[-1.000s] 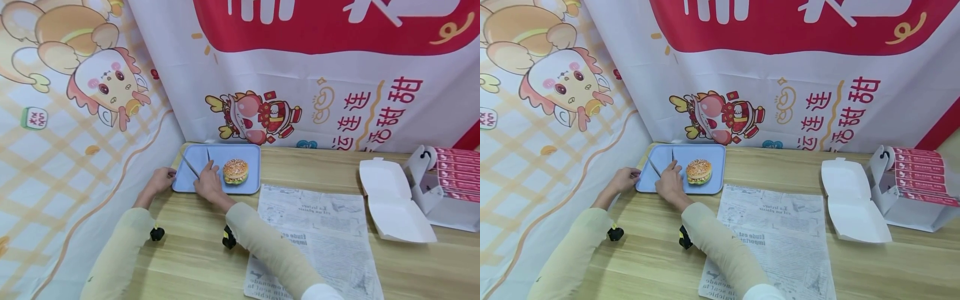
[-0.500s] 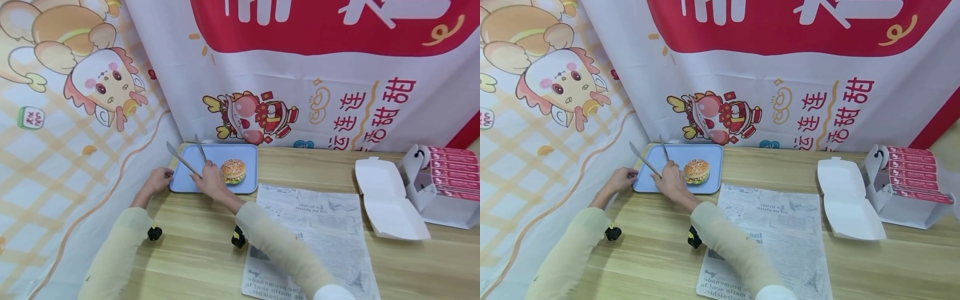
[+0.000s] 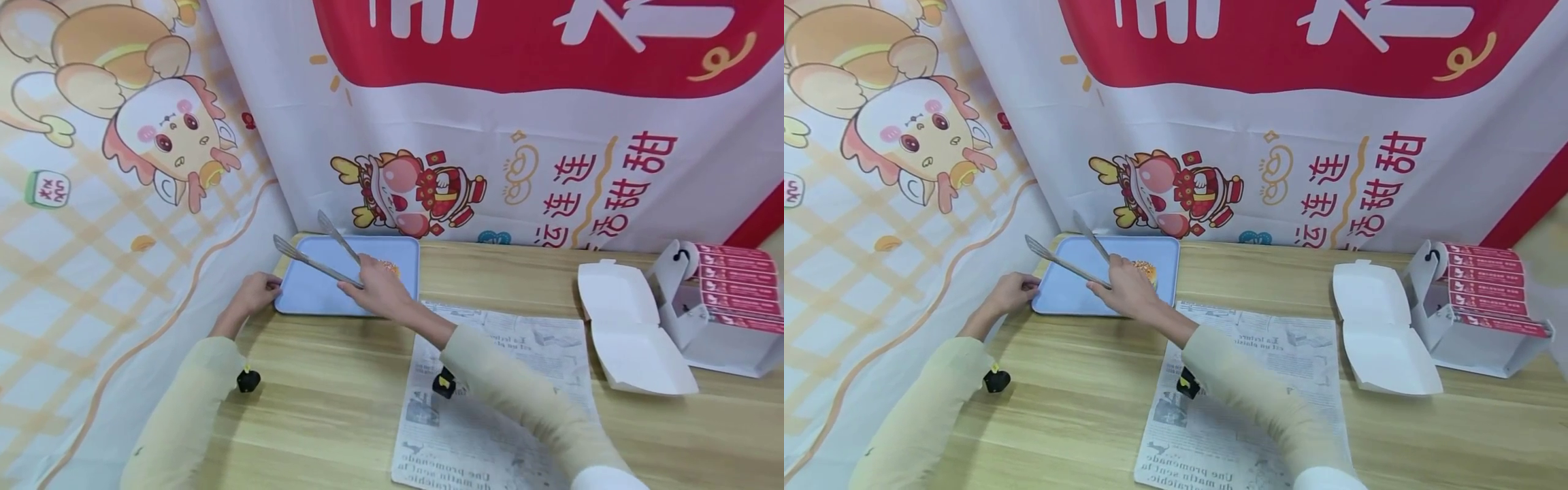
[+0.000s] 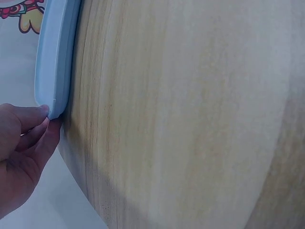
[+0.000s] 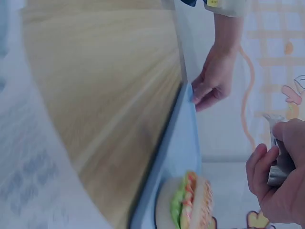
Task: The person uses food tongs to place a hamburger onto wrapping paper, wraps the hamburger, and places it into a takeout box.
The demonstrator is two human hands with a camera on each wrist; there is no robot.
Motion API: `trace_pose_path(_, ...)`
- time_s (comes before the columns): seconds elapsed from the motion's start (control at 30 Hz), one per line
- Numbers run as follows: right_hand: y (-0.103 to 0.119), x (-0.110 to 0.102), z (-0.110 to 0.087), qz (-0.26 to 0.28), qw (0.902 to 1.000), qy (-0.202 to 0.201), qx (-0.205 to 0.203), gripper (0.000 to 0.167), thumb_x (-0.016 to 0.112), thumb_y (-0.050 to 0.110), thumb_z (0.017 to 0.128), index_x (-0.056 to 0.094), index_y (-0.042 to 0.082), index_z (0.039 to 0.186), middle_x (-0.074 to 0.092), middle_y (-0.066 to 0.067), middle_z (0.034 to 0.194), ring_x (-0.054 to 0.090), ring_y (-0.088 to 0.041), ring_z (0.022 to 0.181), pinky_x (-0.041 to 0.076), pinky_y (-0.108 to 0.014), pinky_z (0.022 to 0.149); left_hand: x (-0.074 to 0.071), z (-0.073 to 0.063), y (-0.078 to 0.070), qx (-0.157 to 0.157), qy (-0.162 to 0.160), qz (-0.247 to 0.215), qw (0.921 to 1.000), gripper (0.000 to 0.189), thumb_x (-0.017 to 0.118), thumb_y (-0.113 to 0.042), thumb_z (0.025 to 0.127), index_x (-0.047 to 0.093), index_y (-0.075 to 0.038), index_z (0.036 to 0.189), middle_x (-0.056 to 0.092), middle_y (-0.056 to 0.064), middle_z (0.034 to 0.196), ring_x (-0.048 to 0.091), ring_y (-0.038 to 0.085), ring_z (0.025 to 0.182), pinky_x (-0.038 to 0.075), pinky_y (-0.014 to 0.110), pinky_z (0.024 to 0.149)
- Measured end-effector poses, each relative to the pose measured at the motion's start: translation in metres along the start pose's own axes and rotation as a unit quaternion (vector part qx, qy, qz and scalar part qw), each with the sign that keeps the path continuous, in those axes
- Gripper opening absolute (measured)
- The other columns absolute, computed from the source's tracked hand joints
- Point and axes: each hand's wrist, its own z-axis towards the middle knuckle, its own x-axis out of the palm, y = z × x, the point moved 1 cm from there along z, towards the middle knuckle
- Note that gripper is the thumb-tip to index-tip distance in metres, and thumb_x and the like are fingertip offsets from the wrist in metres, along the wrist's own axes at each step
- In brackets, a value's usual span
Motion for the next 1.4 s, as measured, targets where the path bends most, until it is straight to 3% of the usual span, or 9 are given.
trace_pose_path(0.13,-0.008,-0.019,-0.007,-0.007,0.9996,0.006,-0.026,0.047,0.065,0.041,0.095,0.057,0.002,0.120,0.060,-0.004,0.085,0.055,-0.015,0.073,0.047,-0.026,0.058,0.001,0.001,0.001,0.000,-0.003,0.000,1.0000,0.025,0.064,-0.003,0.089,0.069,0.013,0.109,0.074,0.023,0.091,0.069,0.036,0.086,0.055,0.050,0.086)
trace_pose_path(0.27,-0.018,-0.034,-0.015,0.002,0.9997,0.018,-0.016,0.053,0.066,0.041,0.095,0.055,0.002,0.129,0.063,-0.008,0.095,0.055,-0.016,0.077,0.044,-0.025,0.055,0.004,0.001,0.003,0.009,-0.007,0.001,0.9999,0.025,0.064,-0.002,0.090,0.068,0.014,0.109,0.074,0.024,0.091,0.069,0.036,0.086,0.056,0.050,0.085)
trace_pose_path(0.43,-0.030,-0.048,-0.023,0.014,0.9989,0.040,0.018,0.057,0.065,0.043,0.095,0.051,0.005,0.136,0.059,-0.007,0.092,0.052,-0.016,0.067,0.037,-0.022,0.048,0.007,-0.003,0.002,0.020,-0.010,-0.004,0.9997,0.024,0.063,0.001,0.091,0.066,0.015,0.111,0.072,0.028,0.096,0.070,0.039,0.089,0.058,0.051,0.083)
trace_pose_path(0.57,-0.038,-0.057,-0.027,0.016,0.9980,0.054,0.027,0.061,0.064,0.046,0.095,0.048,0.008,0.139,0.056,-0.005,0.087,0.048,-0.014,0.059,0.034,-0.020,0.043,0.011,-0.006,0.003,0.063,-0.031,0.032,0.9970,0.025,0.064,0.003,0.090,0.066,0.014,0.112,0.071,0.028,0.096,0.069,0.040,0.089,0.056,0.053,0.085)
trace_pose_path(0.73,-0.049,-0.067,-0.033,0.006,0.9975,0.064,0.031,0.061,0.066,0.044,0.094,0.046,0.009,0.141,0.055,-0.007,0.085,0.048,-0.016,0.061,0.036,-0.021,0.046,0.015,-0.012,0.005,0.108,-0.036,0.096,0.9889,0.038,0.059,-0.001,0.094,0.056,0.017,0.127,0.063,0.036,0.119,0.060,0.050,0.112,0.047,0.059,0.101)
trace_pose_path(0.93,-0.066,-0.074,-0.040,-0.010,0.9964,0.077,0.035,0.066,0.066,0.045,0.094,0.044,0.010,0.145,0.063,-0.008,0.109,0.058,-0.020,0.082,0.050,-0.026,0.063,0.016,-0.021,0.008,0.123,-0.002,0.147,0.9814,0.050,0.050,-0.008,0.100,0.040,0.018,0.141,0.041,0.036,0.147,0.041,0.053,0.135,0.034,0.060,0.115)
trace_pose_path(1.0,-0.072,-0.075,-0.043,-0.016,0.9957,0.083,0.039,0.067,0.067,0.045,0.093,0.044,0.010,0.146,0.063,-0.007,0.114,0.058,-0.020,0.084,0.050,-0.027,0.065,0.016,-0.023,0.008,0.114,0.012,0.158,0.9808,0.052,0.048,-0.013,0.102,0.037,0.014,0.145,0.037,0.033,0.152,0.035,0.053,0.139,0.033,0.062,0.115)
trace_pose_path(1.2,-0.091,-0.079,-0.051,-0.039,0.9932,0.104,0.037,0.057,0.070,0.044,0.091,0.054,0.008,0.132,0.060,-0.007,0.091,0.054,-0.018,0.073,0.043,-0.027,0.057,0.013,-0.027,0.006,0.060,0.065,0.189,0.9781,0.058,0.039,-0.027,0.107,0.026,0.002,0.155,0.024,0.021,0.163,0.021,0.047,0.149,0.028,0.071,0.112)
trace_pose_path(1.4,-0.110,-0.083,-0.065,-0.071,0.9916,0.107,0.017,0.061,0.073,0.044,0.089,0.054,0.005,0.132,0.064,-0.012,0.096,0.054,-0.016,0.076,0.045,-0.026,0.061,0.009,-0.031,0.004,0.054,0.080,0.197,0.9756,0.059,0.038,-0.029,0.108,0.024,0.001,0.156,0.023,0.020,0.164,0.020,0.045,0.150,0.027,0.071,0.113)
